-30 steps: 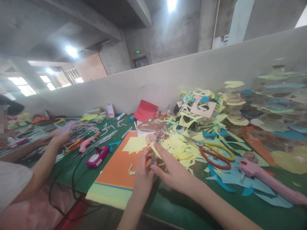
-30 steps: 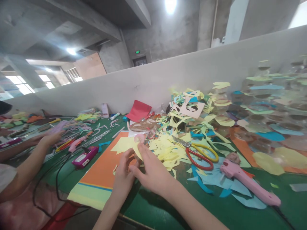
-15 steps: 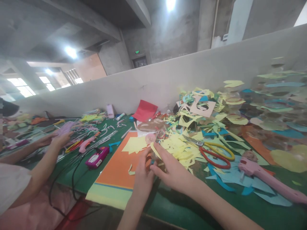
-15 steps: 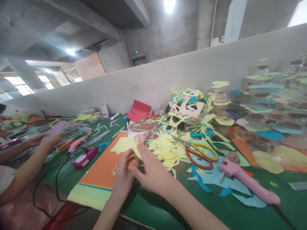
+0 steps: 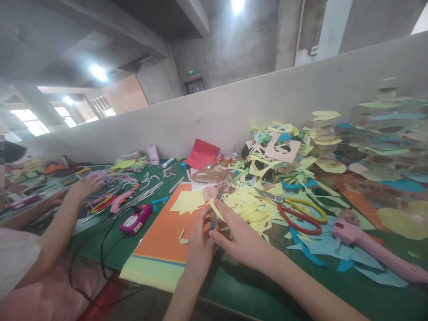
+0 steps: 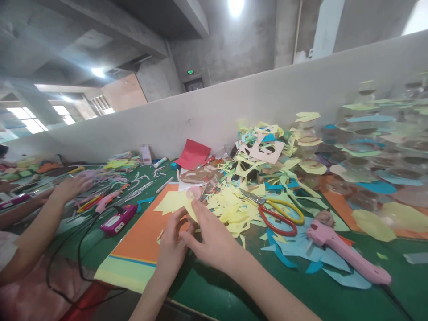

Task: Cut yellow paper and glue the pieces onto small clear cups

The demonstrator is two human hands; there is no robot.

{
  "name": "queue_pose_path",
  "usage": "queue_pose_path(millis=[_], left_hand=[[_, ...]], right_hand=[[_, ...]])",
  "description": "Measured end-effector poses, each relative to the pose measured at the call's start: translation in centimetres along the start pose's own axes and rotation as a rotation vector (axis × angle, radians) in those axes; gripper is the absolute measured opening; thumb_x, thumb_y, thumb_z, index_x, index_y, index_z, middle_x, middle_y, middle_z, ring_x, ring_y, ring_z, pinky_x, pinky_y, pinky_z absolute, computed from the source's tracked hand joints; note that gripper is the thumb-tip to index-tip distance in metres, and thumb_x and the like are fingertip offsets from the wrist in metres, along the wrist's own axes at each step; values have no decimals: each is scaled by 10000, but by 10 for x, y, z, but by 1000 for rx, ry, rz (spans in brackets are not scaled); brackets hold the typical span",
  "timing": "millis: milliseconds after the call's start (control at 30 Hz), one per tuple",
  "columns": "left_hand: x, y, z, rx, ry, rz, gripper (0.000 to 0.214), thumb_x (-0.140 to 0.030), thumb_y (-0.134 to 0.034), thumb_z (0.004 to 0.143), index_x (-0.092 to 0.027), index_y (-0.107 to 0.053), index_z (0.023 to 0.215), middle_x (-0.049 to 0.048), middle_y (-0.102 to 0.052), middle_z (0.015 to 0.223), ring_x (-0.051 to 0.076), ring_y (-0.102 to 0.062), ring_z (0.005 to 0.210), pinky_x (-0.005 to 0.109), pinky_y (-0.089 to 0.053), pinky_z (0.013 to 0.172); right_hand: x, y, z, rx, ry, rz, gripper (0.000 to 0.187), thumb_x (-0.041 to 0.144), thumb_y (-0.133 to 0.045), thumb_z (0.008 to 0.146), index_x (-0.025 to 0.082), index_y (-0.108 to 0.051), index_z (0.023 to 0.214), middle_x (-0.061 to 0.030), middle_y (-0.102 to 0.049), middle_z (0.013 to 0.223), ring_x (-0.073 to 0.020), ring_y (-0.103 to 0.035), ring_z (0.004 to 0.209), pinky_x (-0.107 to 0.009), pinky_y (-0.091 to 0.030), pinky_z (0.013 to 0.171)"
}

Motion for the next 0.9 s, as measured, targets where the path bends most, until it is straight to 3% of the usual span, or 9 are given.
queue_pose_path(millis=[333,533,700,900], left_hand=[[2,0,1,8,4,9,437,-389,-608,878,-248,-523,1282,108,-607,1261,228,-646,1069,363,-566,847],[-2,-1,-1,19,-91,95,432,-378,-626,872,-250,-548,1277,117,-564,1368,266,-577,1218,401,-541,922],[-6,-4,-3,50,-173,136,384,-329,-579,916,-266,-535,1293,100,-570,1372,255,-502,1322,444,-467,1044],[-6,-5,-4,56,-240,175,350,-296,-544,949,-285,-506,1297,88,-552,1388,229,-491,1330,439,-444,1071]], right_hand=[[0,4,2,-8,-54,144,775,510,-473,944,160,-191,1575,-89,-178,1637,-222,-177,1498,-443,-189,1218],[-5,-1,0,-15,-161,301,766,521,-503,933,250,-192,1579,-57,-239,1622,-266,-237,1480,-503,-245,1195],[-1,2,1,-49,-192,351,765,602,-451,939,257,-204,1575,-28,-202,1634,-228,-172,1496,-436,-187,1215],[3,7,2,-54,-244,414,738,666,-418,926,314,-263,1556,-34,-291,1605,-262,-264,1468,-492,-300,1164]])
Point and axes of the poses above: each hand's wrist, its own z-axis towards the middle knuckle, its own y-axis out of the back of the hand, x = y × z, the point moved 3 cm from there along z, towards the middle knuckle
